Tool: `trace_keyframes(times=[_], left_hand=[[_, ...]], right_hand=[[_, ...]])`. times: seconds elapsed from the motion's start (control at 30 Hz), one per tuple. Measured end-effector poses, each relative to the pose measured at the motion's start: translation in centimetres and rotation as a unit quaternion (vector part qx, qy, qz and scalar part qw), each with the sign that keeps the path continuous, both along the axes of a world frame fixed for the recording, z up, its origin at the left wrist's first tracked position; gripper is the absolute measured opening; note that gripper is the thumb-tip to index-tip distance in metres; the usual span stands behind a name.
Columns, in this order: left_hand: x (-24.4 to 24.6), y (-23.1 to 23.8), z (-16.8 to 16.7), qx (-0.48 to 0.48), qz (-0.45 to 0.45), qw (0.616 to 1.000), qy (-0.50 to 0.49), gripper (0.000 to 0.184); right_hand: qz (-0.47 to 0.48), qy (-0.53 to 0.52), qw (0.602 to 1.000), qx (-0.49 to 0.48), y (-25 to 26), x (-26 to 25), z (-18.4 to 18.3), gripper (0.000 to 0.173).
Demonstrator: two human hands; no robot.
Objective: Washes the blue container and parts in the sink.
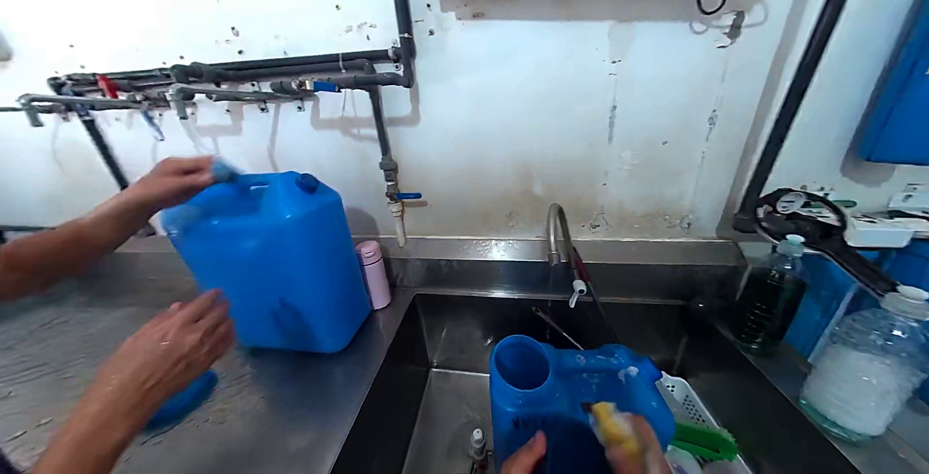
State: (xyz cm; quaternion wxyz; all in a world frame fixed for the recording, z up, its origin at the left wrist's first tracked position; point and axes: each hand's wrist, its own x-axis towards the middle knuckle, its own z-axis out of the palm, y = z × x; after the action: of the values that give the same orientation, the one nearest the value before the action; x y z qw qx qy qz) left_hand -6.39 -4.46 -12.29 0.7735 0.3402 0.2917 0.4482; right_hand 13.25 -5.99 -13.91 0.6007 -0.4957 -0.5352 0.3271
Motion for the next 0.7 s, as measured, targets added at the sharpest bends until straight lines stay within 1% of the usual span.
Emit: trace_keyframes(times=[0.03,0.07,0.1,0.13,0.17,0.2,0.23,0.27,0.37,0.4,0.47,0.53,0.57,0.6,0.63,0.67,0.7], left_hand=[[1.3,-0.2,0.3,0.010,0.013,1.000,0.015,0.037],[2.5,-0.5,0.4,0.032,0.025,0.998,0.042,0.042],[3.1,-1.0,0.7,0.049,0.043,0.995,0.071,0.042],[3.4,-1.6,1.2,0.058,0.060,0.992,0.098,0.040],[3.7,-2.0,1.7,0.057,0.062,0.989,0.119,0.038],[3.8,-2.8,2.1,0.064,0.059,0.987,0.136,0.035],[3.8,-3.4,2.5,0.073,0.057,0.984,0.152,0.033],[3.7,-3.4,3.0,0.085,0.056,0.980,0.173,0.033],[3.6,-1.9,3.4,0.118,0.056,0.959,0.251,0.038],[3.7,-1.6,3.2,0.123,0.050,0.955,0.266,0.039],[3.9,-1.8,2.6,0.133,0.042,0.955,0.261,0.036],[4.0,-2.3,1.9,0.138,0.026,0.957,0.255,0.033],[3.8,-2.3,1.7,0.148,0.023,0.954,0.260,0.032],[3.4,-2.1,1.8,0.168,0.021,0.948,0.269,0.030],[2.8,-2.1,2.1,0.201,0.009,0.936,0.289,0.028],[2.3,-2.3,2.5,0.235,-0.011,0.916,0.325,0.031],[2.2,-2.4,2.8,0.271,-0.019,0.891,0.363,0.032]], right_hand=[[0.027,-0.093,0.995,0.037,-1.1,-2.6,0.7,0.056],[0.029,-0.170,0.983,0.070,-2.1,-5.0,0.9,0.061],[-0.003,-0.215,0.972,0.094,-2.2,-6.4,0.6,0.062],[-0.047,-0.212,0.971,0.097,-1.4,-6.6,0.2,0.057],[-0.090,-0.181,0.977,0.067,0.0,-5.9,0.8,0.049],[-0.119,-0.136,0.983,0.015,0.9,-4.9,1.4,0.046],[-0.137,-0.089,0.986,-0.022,1.0,-4.5,1.5,0.047],[-0.139,-0.064,0.988,-0.015,0.5,-4.8,1.1,0.049],[-0.085,-0.060,0.991,0.086,-3.1,-7.7,-1.2,0.051],[-0.079,-0.057,0.991,0.089,-3.3,-8.0,-1.4,0.051],[-0.103,-0.020,0.993,0.056,-1.3,-6.8,-1.2,0.057],[-0.128,0.011,0.991,0.045,0.9,-5.4,-1.5,0.057],[-0.113,-0.011,0.992,0.063,0.6,-5.6,-1.3,0.056],[-0.074,-0.054,0.991,0.094,-0.5,-6.2,-0.7,0.056],[-0.035,-0.107,0.985,0.128,-1.9,-6.9,-0.2,0.059],[-0.008,-0.146,0.978,0.151,-2.8,-7.3,0.2,0.064],[0.006,-0.138,0.977,0.160,-2.7,-7.0,0.4,0.062]])
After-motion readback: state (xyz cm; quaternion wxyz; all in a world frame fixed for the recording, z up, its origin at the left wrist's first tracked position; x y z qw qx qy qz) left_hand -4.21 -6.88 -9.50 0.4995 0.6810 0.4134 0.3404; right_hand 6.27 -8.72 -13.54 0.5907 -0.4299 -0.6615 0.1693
